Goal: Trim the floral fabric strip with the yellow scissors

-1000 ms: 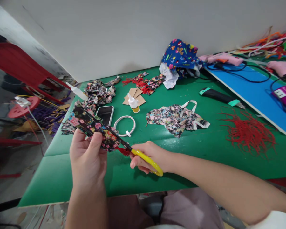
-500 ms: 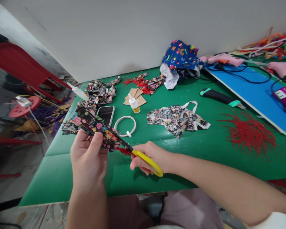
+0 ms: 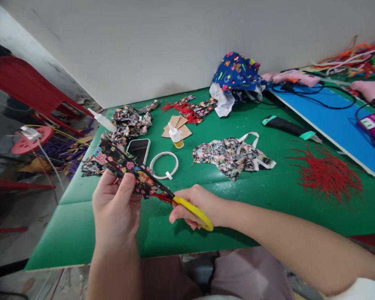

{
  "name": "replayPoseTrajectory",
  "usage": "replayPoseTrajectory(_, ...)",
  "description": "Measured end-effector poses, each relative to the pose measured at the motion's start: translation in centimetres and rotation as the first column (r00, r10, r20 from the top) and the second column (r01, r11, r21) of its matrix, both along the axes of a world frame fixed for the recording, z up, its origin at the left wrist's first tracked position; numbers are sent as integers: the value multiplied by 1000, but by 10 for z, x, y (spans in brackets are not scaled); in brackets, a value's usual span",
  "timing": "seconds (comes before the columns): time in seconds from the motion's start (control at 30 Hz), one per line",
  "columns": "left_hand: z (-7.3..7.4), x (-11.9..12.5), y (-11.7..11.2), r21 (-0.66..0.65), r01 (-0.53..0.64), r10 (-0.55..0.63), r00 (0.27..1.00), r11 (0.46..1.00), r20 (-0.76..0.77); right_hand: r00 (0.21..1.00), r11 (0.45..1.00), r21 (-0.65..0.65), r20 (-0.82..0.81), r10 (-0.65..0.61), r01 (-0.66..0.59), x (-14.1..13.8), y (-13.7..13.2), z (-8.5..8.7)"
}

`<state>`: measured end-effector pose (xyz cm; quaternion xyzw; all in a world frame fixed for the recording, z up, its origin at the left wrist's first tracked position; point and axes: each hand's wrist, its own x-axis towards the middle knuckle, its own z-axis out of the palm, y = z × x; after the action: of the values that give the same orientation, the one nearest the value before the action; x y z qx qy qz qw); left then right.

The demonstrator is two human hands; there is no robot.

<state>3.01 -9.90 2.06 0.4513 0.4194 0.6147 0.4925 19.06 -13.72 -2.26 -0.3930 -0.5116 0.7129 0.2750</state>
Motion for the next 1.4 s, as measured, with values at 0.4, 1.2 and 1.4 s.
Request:
replayPoseTrajectory(0.4,2,1,-1,-11,48,-47,997,999,54,998,983,173,-25,59,-53,1,-1,2)
replayPoseTrajectory(1.2,8,-3,-11,-6,201,-200,980,980,20,989,830,550,145,11,-89,1,-2,11)
replayPoseTrajectory(1.4,5,-4,-13,7,235,-234,971,972,-55,986,831,545,167,26,-114,2,0,17)
